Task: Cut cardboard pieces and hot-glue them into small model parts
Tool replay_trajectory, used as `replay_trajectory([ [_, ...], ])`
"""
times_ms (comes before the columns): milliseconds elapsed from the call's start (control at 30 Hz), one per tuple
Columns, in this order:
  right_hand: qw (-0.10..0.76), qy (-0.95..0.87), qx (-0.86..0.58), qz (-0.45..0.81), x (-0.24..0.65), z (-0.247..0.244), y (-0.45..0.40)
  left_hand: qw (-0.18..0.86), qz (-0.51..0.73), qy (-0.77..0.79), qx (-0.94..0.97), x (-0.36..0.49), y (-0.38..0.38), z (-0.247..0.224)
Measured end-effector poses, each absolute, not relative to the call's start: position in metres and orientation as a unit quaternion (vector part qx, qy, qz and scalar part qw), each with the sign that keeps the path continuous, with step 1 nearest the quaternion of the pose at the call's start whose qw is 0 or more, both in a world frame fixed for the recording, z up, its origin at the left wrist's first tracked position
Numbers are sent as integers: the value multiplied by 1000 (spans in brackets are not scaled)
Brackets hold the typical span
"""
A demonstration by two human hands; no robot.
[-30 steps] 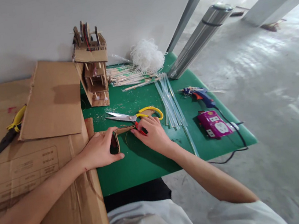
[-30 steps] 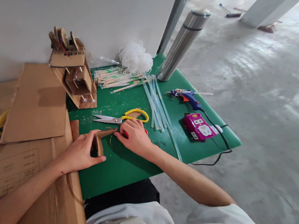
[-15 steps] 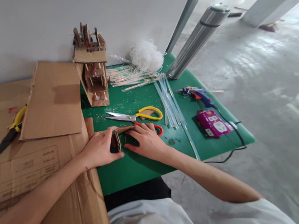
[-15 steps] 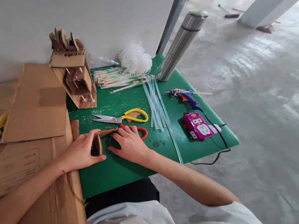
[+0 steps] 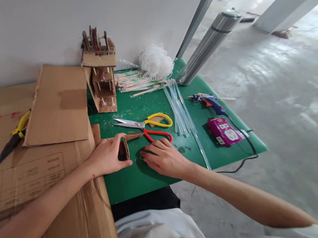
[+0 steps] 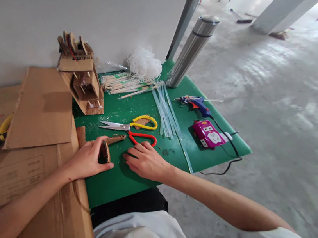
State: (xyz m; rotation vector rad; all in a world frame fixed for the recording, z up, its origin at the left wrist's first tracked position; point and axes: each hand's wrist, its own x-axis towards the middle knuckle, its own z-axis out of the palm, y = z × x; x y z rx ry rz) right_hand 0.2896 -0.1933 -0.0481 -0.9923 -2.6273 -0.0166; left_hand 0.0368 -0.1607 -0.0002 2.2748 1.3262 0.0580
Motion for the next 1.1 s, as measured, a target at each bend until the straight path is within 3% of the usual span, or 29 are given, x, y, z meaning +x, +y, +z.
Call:
replay_trajectory([
  [300, 237, -941, -241, -3, 349, -31, -234, 264, 17, 484, 834, 34, -161, 0],
  [500, 230, -916, -326, -39, 382, -23, -255, 262, 16, 481, 837, 34, -159, -2],
  [700, 189, -938, -288, 42, 342, -27, -252, 266, 15, 488, 831, 36, -161, 2],
  [867, 284, -928, -236, 42, 330, -32, -248, 280, 20, 486, 828, 35, -161, 0],
  [1100, 338, -915, -220, 21, 307, -29, -210, 281, 42, 488, 825, 32, -162, -2],
])
